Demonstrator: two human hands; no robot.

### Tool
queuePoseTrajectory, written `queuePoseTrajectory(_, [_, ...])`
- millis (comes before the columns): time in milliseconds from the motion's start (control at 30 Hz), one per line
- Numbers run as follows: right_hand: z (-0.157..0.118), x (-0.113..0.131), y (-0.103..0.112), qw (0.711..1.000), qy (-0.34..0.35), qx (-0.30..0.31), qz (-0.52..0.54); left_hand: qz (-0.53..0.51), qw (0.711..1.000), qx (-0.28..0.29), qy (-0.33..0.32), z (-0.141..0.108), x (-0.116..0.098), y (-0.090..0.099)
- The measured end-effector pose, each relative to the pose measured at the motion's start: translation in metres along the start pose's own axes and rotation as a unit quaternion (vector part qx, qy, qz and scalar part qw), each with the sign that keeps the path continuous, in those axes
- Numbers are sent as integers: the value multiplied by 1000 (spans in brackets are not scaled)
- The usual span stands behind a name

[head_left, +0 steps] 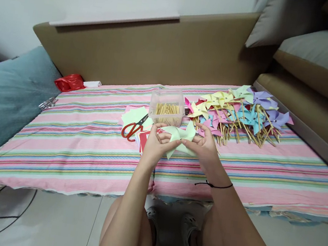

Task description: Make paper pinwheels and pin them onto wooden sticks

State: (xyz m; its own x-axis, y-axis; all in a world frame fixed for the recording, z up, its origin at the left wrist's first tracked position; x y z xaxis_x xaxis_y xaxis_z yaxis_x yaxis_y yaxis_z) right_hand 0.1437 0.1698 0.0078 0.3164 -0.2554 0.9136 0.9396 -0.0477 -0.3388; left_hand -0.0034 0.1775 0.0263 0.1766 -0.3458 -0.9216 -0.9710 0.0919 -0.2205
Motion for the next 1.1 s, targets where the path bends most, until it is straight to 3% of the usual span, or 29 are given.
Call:
queuePoseTrajectory(433, [1, -1, -3, 1000, -12, 12, -6, -41, 997, -62, 26, 4, 9, 11])
queuePoseTrajectory(733, [3, -3, 1, 995, -6, -93, -22, 18, 989, -145, -22, 0, -3, 24])
queuePoseTrajectory(833, [6, -9, 5, 993, 10, -103, -57, -24, 987, -157, -40, -1, -7, 34])
queuePoseTrajectory(967, [15, -13, 5, 989, 43, -45, -132, -109, 975, -187, -56, -4, -11, 50])
queuePoseTrajectory(1100, [46, -6, -5, 977, 72, -13, -201, -225, 953, -197, -52, -10, -18, 61])
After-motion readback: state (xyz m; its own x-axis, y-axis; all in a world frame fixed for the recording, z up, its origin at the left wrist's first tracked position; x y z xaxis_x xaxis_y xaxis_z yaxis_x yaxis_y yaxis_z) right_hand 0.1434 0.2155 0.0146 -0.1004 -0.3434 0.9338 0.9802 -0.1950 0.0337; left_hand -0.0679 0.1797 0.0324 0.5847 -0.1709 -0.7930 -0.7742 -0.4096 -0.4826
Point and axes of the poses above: each hand's wrist, its own z-axis towards the middle knuckle, its own y-axis out of the back of the hand, x = y × z, the point moved 4 cm from there along z, towards the middle knuckle, and after that the axes turned 15 degrees about y, right-handed, at the moved point
